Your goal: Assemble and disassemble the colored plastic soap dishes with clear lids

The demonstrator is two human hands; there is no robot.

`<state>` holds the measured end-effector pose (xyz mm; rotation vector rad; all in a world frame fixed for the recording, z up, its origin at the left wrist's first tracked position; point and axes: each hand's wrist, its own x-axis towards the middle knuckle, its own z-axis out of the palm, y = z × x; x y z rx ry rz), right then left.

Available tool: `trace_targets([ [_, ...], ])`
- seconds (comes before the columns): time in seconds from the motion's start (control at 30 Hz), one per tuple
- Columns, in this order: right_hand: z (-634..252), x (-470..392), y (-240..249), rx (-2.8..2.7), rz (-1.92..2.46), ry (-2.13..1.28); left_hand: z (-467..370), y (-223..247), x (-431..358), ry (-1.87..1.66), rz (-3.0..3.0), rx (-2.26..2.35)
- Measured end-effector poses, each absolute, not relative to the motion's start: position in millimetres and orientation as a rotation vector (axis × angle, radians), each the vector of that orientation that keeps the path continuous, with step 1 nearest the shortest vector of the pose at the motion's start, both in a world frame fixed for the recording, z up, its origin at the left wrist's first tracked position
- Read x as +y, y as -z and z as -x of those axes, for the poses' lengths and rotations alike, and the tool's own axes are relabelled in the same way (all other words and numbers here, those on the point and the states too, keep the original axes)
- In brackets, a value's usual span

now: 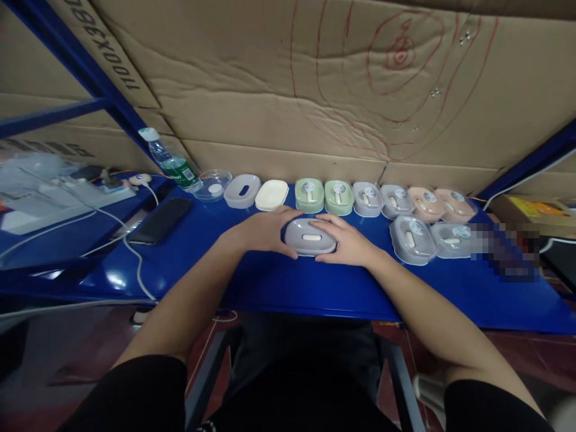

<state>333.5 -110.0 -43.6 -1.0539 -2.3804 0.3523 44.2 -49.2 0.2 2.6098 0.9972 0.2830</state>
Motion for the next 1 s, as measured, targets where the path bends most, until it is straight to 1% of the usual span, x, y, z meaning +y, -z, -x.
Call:
trace_targets([
  [0.1, -331.6, -112.1, 42.8, -2.37, 1.027, -0.348, -55.6, 6.6, -56.2, -0.161, -2.609, 0.908],
  [0.23, -330.9, -111.7, 44.1, -2.313, 1.013, -0.323, -56.2, 7.8, -53.7, -0.198, -2.638, 0.881],
  [0.47, -334.7, -104.9, 49.2, -2.277, 1.142, -0.318, -49.7, 1.4, -48.0, -0.269, -2.614, 0.888],
  [0.7, -333.4, -106.4, 48.1, -2.331, 1.166, -0.361, -51.9, 9.9, -44.3, -0.288, -2.563, 0.903],
  [0.9, -333.9, -103.7, 48.3, -2.314, 1.089, -0.31, -48.0, 11.5, -38.0, -0.374, -2.584, 0.816],
  [1.0, -335.3, -101.6, 47.9, -2.22, 1.032, -0.225, -46.7, 12.4, -35.7, -0.497, -2.605, 0.765],
])
